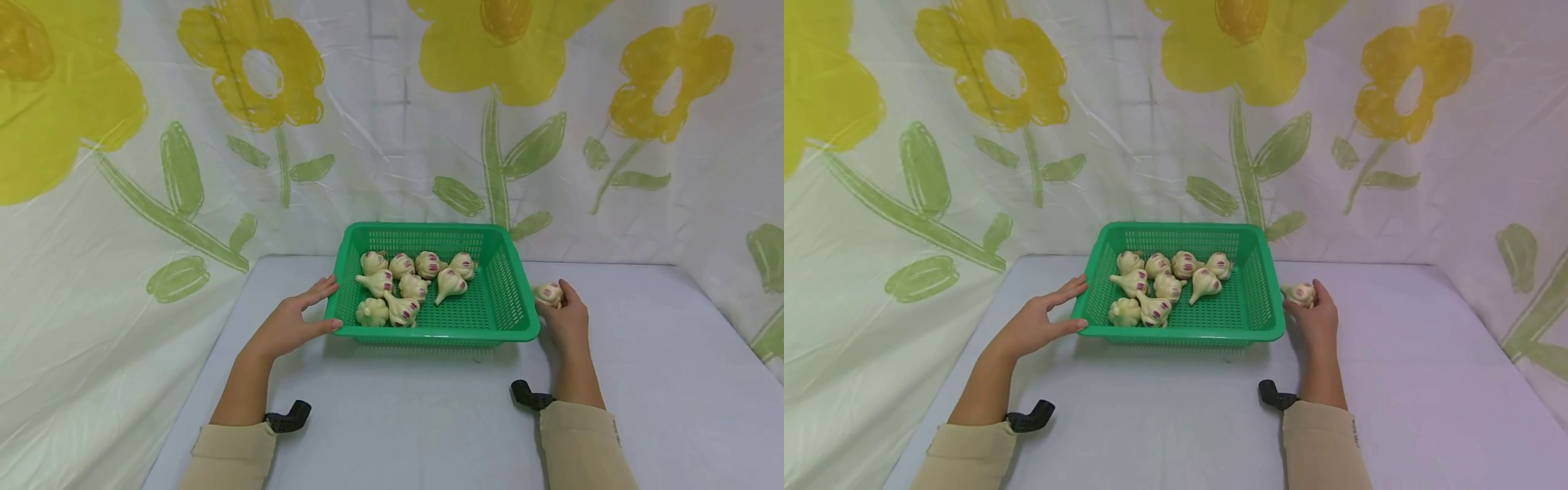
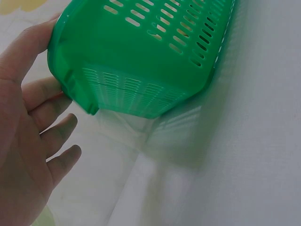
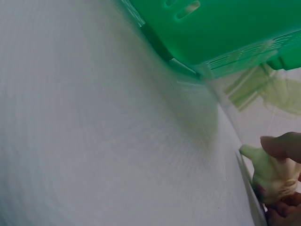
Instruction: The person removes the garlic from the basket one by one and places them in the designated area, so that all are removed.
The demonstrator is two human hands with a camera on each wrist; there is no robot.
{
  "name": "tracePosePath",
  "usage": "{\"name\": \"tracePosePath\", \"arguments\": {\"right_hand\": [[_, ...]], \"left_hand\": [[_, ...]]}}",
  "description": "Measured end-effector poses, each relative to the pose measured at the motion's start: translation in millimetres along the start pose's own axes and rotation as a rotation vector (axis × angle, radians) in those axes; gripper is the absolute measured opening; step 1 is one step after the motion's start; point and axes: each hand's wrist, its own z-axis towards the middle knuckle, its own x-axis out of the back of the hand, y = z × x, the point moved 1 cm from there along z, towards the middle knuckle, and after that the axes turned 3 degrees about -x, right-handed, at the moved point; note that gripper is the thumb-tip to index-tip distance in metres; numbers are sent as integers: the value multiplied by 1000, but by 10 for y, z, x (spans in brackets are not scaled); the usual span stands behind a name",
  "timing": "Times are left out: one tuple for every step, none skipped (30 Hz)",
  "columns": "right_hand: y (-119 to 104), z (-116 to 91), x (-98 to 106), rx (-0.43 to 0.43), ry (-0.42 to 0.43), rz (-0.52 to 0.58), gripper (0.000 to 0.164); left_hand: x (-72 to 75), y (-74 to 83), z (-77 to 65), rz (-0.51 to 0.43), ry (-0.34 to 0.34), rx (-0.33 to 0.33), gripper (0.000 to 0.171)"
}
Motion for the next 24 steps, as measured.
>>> {"name": "tracePosePath", "arguments": {"right_hand": [[1, 5, -4, 5, -3, -2, 78], [2, 12, -8, 9, -5, -5, 79], [3, 17, -10, 12, -7, -11, 79], [5, 22, -13, 13, -8, -13, 79], [5, 23, -14, 13, -9, -15, 79], [1, 20, -14, 15, -7, -15, 78], [-1, 16, -15, 17, -5, -15, 78], [-4, 10, -13, 16, -5, -14, 78], [-6, 8, -11, 15, -2, -13, 78], [-10, 3, -10, 14, -1, -11, 78], [-13, -2, -10, 15, 1, -11, 77], [-18, -8, -9, 15, 3, -9, 77], [-20, -12, -10, 13, 3, -9, 78], [-22, -13, -10, 12, 3, -8, 78], [-23, -13, -9, 11, 4, -6, 78], [-24, -15, -9, 11, 5, -5, 78], [-24, -15, -9, 12, 5, -5, 78], [-25, -16, -9, 12, 5, -4, 78], [-26, -15, -7, 13, 6, -5, 78], [-27, -17, -7, 13, 5, -4, 78], [-28, -18, -5, 12, 4, -5, 78], [-30, -19, -3, 13, 3, -6, 78], [-32, -21, -1, 11, 0, -7, 78], [-34, -24, 2, 11, -4, -9, 79]], "left_hand": [[0, -1, 2, -1, 0, 0, 79], [0, -2, 3, -1, 1, 1, 79], [1, -3, 4, 0, 0, -2, 79], [2, -3, 4, -1, 0, -2, 79], [3, -1, 4, 1, 0, -3, 79], [5, 2, 4, 1, 0, -6, 79], [6, 5, 3, 2, -1, -8, 79], [7, 8, 1, 4, -1, -10, 79], [8, 10, 1, 5, -1, -11, 79], [8, 11, 1, 4, -1, -9, 79], [8, 13, 1, 6, -2, -11, 79], [9, 14, 0, 7, -3, -13, 79], [9, 14, -1, 7, -2, -10, 80], [9, 14, -1, 5, -1, -7, 80], [9, 14, 0, 4, 0, -4, 80], [8, 14, -1, 5, -1, -2, 80], [8, 13, -1, 4, 1, 2, 80], [8, 13, -1, 2, 2, 6, 80], [7, 13, -1, 0, 4, 10, 80], [8, 14, -1, 2, 1, 7, 80], [8, 17, -1, 1, 1, 7, 80], [8, 19, -1, 2, 0, 6, 80], [8, 19, -1, 3, 2, 7, 80], [8, 20, -3, 5, 1, 5, 80]]}}
